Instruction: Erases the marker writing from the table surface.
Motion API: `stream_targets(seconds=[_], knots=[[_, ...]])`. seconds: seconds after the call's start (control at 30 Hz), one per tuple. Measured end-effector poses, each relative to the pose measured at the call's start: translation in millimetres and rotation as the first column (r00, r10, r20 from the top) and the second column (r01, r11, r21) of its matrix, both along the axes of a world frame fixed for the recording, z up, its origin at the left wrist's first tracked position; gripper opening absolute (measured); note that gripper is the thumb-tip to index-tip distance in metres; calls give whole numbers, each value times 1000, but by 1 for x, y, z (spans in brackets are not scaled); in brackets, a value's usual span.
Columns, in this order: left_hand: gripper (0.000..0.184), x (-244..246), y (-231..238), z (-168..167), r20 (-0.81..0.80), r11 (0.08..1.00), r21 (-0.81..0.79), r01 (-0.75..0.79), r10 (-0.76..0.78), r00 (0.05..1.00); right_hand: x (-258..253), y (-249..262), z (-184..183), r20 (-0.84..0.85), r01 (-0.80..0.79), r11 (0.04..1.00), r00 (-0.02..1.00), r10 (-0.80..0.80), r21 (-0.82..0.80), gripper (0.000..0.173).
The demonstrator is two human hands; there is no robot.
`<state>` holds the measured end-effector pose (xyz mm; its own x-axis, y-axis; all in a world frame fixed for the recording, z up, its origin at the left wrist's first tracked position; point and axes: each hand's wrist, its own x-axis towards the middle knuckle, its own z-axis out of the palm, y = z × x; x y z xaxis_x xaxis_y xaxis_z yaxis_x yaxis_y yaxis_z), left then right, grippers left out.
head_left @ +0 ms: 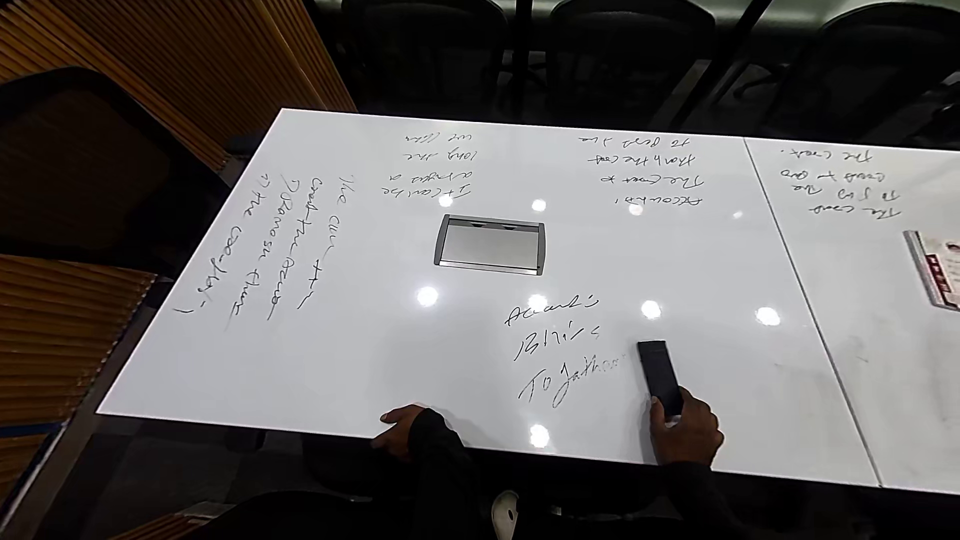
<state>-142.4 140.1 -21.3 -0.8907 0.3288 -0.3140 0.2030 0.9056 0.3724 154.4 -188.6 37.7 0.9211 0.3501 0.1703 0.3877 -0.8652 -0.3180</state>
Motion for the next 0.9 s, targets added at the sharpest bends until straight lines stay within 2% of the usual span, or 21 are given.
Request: stream_targets(seconds=[0.13,0.3,0.37,0.43,0.47,0.53,0.63,0.67,0.77,0.9], knots=[[74,0,-2,-4,-22,1000,-2,27,-27,999,-49,24,-7,62,-213,976,976,210,45,61],[81,-2,0,-5,-11,1000,-19,25,-25,1000,-126,41,-16,40,-537,837,843,536,103,51],[88,-1,1,-3,-31,997,-61,44,-46,998,-143,43,-18,47,-614,784,789,613,90,49],[83,1,-1,3,-47,996,-64,55,-58,997,-143,44,-21,70,-641,764,768,637,75,50],[75,5,-4,8,-63,996,-49,72,-75,995,-137,43,-21,78,-636,769,772,631,71,50],[74,7,-7,7,-154,990,-68,121,-130,979,-116,39,-19,88,-591,804,807,585,74,50],[71,11,-8,19,-230,947,-229,224,-276,933,-69,29,-13,86,-434,899,899,429,54,57],[71,13,-8,23,-228,941,-232,245,-297,927,-52,24,-12,85,-372,927,926,368,39,59],[69,12,-5,18,-227,952,-157,262,-293,929,-13,9,-8,70,-207,978,976,205,20,62],[62,14,0,13,-233,986,97,135,-109,966,7,-3,-8,50,-89,996,995,89,5,64]])
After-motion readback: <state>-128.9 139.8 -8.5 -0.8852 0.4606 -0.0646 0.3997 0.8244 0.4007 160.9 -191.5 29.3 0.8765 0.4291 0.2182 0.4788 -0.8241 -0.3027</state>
